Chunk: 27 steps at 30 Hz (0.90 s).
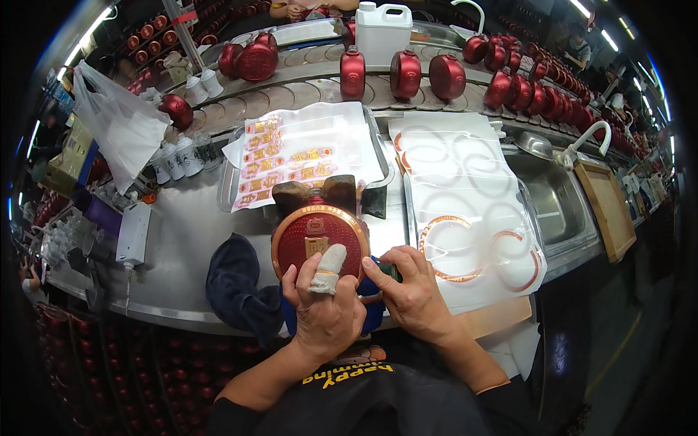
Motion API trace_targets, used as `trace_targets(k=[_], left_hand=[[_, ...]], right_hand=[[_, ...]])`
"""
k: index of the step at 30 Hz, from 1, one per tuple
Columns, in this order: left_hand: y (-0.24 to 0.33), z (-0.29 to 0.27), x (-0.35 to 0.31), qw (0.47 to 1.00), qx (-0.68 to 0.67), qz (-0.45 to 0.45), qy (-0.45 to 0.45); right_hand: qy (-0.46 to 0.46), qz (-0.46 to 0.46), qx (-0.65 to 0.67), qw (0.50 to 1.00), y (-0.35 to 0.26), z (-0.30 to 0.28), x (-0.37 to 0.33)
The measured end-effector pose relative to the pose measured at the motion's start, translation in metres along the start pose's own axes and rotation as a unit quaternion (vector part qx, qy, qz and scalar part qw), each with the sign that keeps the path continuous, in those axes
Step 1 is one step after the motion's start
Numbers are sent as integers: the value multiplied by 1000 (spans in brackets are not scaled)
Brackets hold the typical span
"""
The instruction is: The person cleans a red decorative object with a gold emblem using a green sponge and a white cloth. They repeatedly wipe and scrub the surface, rotating the object to access different areas.
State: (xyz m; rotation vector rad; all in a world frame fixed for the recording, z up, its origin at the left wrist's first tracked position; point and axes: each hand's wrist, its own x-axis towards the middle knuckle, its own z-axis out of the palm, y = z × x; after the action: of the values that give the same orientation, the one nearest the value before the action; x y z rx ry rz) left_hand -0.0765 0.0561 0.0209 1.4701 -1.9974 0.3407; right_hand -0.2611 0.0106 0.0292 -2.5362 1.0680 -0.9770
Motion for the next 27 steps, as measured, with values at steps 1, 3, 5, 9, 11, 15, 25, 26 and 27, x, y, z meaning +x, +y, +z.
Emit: trace_targets(k=[1, 3, 5, 9, 11, 15, 25, 26, 27], left_hand=[[0, -1, -2, 1000, -4, 4, -5], [-2, -2, -5, 1000, -14, 9, 11], [-5, -4, -7, 999, -19, 26, 24], [-10, -5, -11, 996, -38, 53, 61], [-11, -5, -15, 996, -38, 47, 63], [-6, 2, -20, 999, -47, -7, 16], [-10, 1, -16, 999, 15, 0, 42], [-11, 0, -17, 999, 16, -7, 43], [-12, -1, -19, 999, 21, -3, 48]], right_hand=[[-2, -2, -1, 1000, 0, 0, 0], [-5, -1, -5, 1000, 0, 1, -1], [-3, 0, 1, 1000, -2, 1, 0], [-1, -6, -4, 1000, -2, 1, 2], [-11, -1, 13, 1000, 0, 1, 1], [-8, -11, -24, 1000, 6, 7, -3], [20, -11, -23, 999, 11, 18, -5], [18, -9, -29, 999, 11, 18, -6], [18, -9, -34, 999, 11, 18, -6]])
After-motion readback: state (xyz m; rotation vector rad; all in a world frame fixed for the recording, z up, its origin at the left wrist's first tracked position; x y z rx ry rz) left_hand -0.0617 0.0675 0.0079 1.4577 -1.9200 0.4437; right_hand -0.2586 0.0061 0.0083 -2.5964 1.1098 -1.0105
